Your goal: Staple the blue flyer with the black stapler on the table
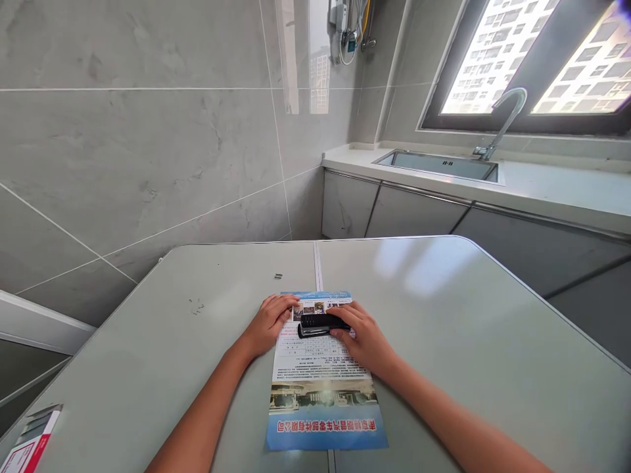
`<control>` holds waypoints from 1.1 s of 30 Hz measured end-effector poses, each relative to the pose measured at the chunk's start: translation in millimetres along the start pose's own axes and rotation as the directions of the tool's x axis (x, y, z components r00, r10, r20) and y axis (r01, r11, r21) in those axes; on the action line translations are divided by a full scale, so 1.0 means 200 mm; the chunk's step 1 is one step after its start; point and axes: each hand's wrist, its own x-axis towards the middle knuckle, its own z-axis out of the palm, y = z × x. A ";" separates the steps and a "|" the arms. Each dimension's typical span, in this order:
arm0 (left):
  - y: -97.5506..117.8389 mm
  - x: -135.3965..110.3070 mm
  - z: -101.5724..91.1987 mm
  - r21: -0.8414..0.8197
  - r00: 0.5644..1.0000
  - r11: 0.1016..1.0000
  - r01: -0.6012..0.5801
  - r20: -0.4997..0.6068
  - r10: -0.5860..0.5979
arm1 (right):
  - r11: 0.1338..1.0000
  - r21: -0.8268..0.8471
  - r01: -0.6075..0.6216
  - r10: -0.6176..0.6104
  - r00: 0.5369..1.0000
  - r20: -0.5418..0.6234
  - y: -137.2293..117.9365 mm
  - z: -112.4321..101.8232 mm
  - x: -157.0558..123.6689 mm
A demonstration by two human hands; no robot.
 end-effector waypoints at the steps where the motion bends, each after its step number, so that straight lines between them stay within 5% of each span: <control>1: 0.01 0.00 -0.01 -0.036 1.000 0.999 -0.011 -0.012 0.011 | 1.000 0.001 -0.010 0.010 1.000 -0.006 0.01 0.00 0.00; 7: 0.04 0.00 -0.03 -0.015 0.993 0.997 -0.077 0.090 0.078 | 0.988 0.051 -0.143 0.147 0.986 -0.073 0.05 0.02 -0.01; 19: -0.01 0.00 0.02 -0.004 0.999 1.000 -0.018 0.036 0.018 | 0.971 0.170 -0.166 0.204 0.950 -0.237 0.09 0.03 -0.03; 33: 0.02 0.01 0.00 -0.018 0.998 1.000 -0.017 0.059 0.018 | 0.990 0.057 -0.130 0.129 0.991 0.017 0.02 0.08 0.04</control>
